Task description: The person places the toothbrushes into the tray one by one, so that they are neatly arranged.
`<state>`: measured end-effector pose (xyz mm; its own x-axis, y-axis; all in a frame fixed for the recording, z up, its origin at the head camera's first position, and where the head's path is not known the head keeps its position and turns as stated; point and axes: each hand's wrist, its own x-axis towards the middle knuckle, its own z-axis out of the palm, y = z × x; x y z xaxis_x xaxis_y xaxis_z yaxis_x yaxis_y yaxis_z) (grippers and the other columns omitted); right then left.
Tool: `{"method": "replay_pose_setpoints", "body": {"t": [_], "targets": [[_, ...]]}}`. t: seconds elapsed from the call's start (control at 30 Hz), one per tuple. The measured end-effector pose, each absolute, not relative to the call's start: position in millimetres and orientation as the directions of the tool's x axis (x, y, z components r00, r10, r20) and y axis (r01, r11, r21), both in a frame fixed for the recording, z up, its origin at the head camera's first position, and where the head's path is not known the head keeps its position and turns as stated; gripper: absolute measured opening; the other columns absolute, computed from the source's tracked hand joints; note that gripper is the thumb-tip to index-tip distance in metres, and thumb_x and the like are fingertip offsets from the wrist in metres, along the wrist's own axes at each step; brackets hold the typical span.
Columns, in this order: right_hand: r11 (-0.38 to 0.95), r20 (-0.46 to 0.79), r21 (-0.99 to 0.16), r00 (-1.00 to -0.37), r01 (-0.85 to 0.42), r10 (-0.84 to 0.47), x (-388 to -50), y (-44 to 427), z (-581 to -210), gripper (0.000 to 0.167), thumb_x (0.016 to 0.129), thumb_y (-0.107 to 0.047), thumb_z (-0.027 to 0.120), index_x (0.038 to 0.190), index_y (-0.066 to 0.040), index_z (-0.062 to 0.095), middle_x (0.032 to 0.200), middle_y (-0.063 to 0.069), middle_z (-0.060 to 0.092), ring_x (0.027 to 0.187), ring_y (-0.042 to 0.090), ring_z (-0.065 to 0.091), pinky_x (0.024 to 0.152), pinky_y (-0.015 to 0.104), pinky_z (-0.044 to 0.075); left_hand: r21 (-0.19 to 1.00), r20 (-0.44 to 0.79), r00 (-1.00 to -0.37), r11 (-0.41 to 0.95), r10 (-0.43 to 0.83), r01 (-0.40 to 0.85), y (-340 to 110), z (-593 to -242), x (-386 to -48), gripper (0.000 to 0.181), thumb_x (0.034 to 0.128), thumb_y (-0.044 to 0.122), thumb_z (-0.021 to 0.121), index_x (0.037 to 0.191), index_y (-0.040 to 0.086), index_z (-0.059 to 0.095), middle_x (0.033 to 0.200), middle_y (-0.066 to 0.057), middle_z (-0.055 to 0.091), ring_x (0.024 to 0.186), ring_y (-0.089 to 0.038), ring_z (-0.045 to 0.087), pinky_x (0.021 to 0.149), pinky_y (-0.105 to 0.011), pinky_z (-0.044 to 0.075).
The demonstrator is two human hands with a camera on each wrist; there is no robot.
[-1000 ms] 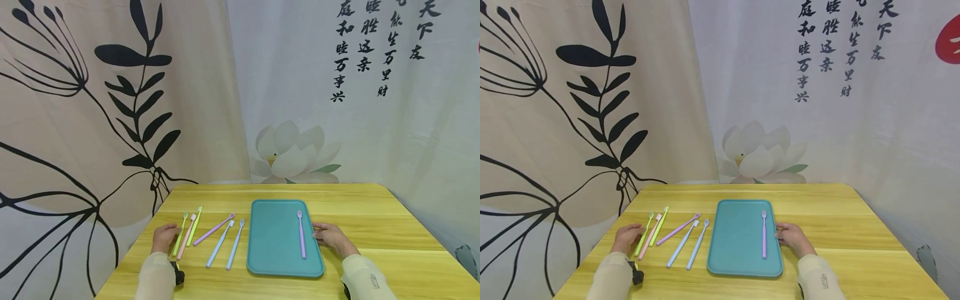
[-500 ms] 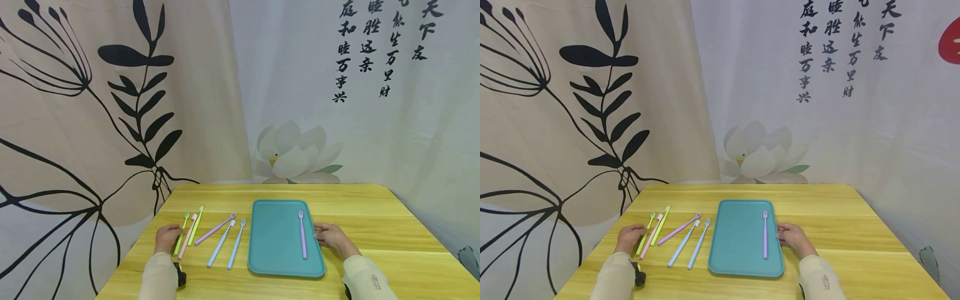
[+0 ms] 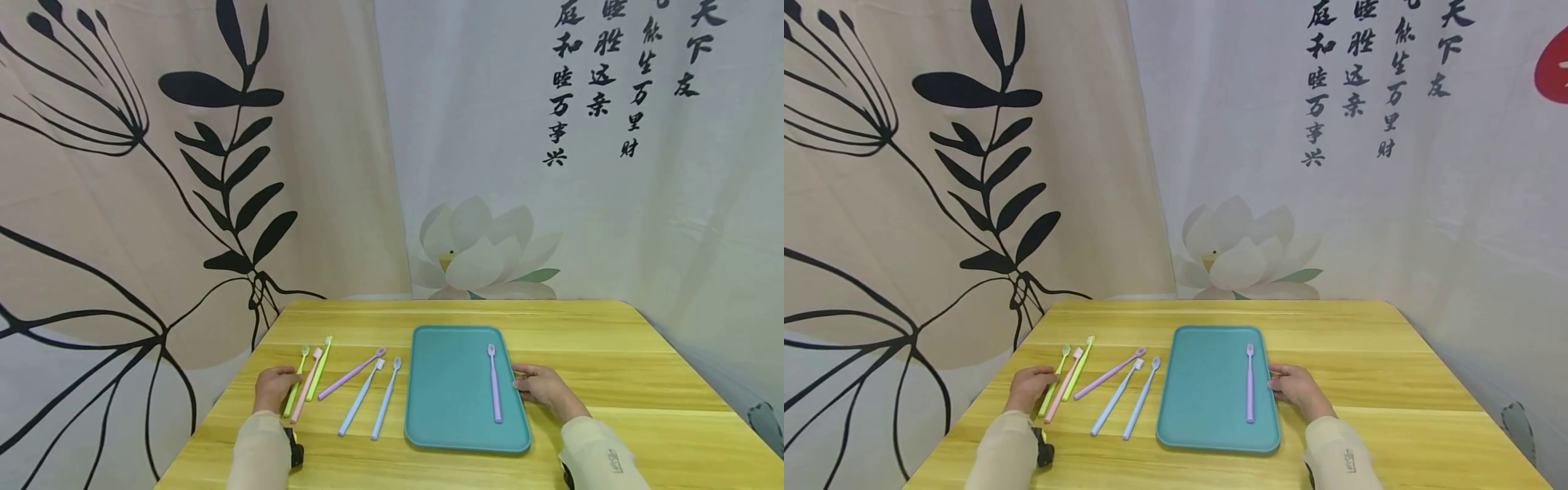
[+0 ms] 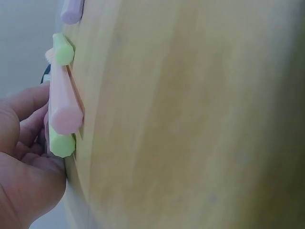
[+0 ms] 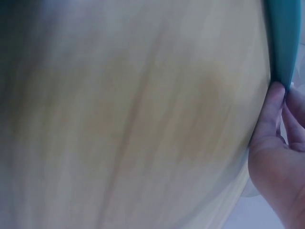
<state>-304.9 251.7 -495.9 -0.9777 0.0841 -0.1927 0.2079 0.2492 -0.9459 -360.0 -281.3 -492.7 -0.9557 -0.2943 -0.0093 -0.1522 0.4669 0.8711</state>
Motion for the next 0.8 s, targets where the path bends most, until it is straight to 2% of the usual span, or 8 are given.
{"method": "replay_pose_setpoints", "body": {"t": [0.4,0.6,0.8], "targets": [[0.266,-0.188,-0.942,-0.978,0.206,0.093,-303.5,254.5,-496.7,0.049,0.095,0.002,0.059,0.141,0.012,0.045,0.111,0.019,0.061,0.092,0.017,0.061,0.079,0.033,0.055,0.830,0.024,-0.963,0.543,-0.267,-0.130,-278.3,-492.3,-364.8,0.037,0.0902,0.009,0.066,0.119,-0.013,0.064,0.123,-0.032,0.060,0.114,-0.049,0.054,0.094,-0.055,0.046],[0.269,-0.186,-0.942,-0.979,0.203,0.089,-304.2,254.1,-495.7,0.049,0.095,0.003,0.058,0.141,0.012,0.045,0.112,0.020,0.060,0.094,0.019,0.061,0.081,0.034,0.056,0.759,0.096,-0.962,0.644,-0.256,-0.096,-274.0,-481.2,-358.0,0.031,0.0885,0.010,0.064,0.107,-0.014,0.069,0.107,-0.031,0.067,0.094,-0.042,0.063,0.079,-0.050,0.053],[0.264,-0.183,-0.944,-0.980,0.198,0.079,-304.5,253.5,-497.3,0.048,0.095,0.004,0.058,0.141,0.012,0.045,0.114,0.022,0.060,0.095,0.020,0.063,0.082,0.036,0.056,0.720,0.122,-0.952,0.685,-0.280,-0.110,-273.1,-480.0,-357.9,0.025,0.0853,0.010,0.062,0.092,-0.013,0.071,0.091,-0.027,0.068,0.079,-0.036,0.063,0.070,-0.048,0.053]]}}
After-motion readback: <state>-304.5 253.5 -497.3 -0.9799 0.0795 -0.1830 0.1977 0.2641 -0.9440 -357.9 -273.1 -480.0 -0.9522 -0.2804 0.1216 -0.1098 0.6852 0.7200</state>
